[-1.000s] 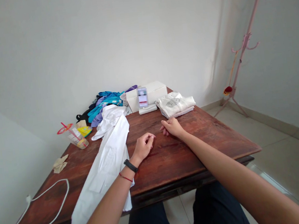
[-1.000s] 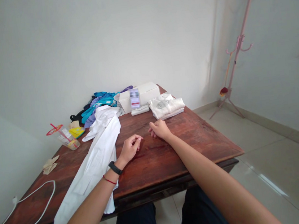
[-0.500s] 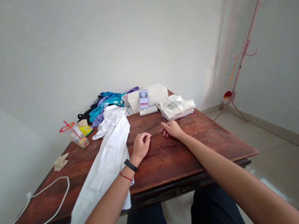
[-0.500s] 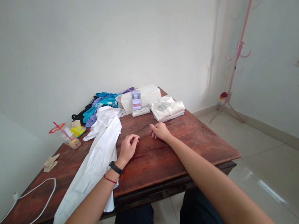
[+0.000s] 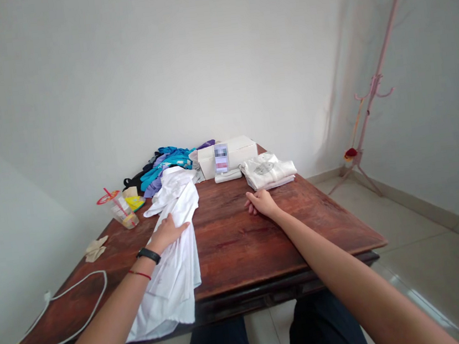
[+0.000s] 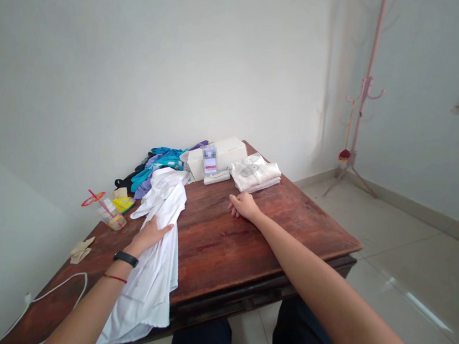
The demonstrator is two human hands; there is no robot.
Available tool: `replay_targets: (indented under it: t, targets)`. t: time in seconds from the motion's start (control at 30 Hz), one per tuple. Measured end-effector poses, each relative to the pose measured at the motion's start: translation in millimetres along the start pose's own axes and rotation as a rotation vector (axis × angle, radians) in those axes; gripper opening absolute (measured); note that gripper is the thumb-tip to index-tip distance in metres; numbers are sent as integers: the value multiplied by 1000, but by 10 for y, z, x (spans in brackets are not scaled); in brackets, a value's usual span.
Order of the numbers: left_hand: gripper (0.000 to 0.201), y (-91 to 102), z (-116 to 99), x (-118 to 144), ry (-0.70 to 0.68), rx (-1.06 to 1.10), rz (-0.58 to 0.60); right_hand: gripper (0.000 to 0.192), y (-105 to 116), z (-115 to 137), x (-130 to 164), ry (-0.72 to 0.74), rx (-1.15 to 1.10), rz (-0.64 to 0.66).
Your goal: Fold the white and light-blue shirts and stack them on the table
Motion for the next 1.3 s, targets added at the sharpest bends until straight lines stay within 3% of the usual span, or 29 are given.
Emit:
replay_targets:
  t: [0.23, 0.43, 0.6, 0.73, 0.87, 1.0, 1.1, 1.2, 1.3]
  targets:
    - [73, 130, -83, 163, -54, -16, -91, 56, 13, -17, 0, 9, 6, -11]
    - [65, 86, 88, 13, 7, 122, 11, 56, 13, -41, -16, 17, 6, -1]
    - [31, 108, 165, -90, -14, 292, -7, 55, 8, -46, -20, 12, -5, 8]
    - [28, 339, 164, -143, -70, 522, -101, 54, 4, -47, -14, 7, -23, 7]
    - [34, 726, 173, -133, -66, 786, -227, 54, 1, -61, -20, -6, -56, 3]
    - [32, 1140, -182, 168, -255, 1123, -278, 55, -14, -77, -28, -57, -116, 16]
    - [34, 1343, -639, 577, -427, 1109, -272, 55, -52, -55, 12, -118, -167, 55]
    - [28, 1357, -1167, 1024, -681, 970, -189, 56, -162, -15, 119, -229, -297, 186]
    - [22, 1209, -1546, 1414, -866, 786, -126, 61, -350, 35, 291, -402, -505, 415]
Point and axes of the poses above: each hand's wrist, its own x-axis away from the middle knuckle, its own y-axis out of the back of the hand, z = x × y, the point moved 7 cm from there along -x, towards the middle knuckle, and after that the axes turned 14 degrees about -x, right-handed, at the moved point
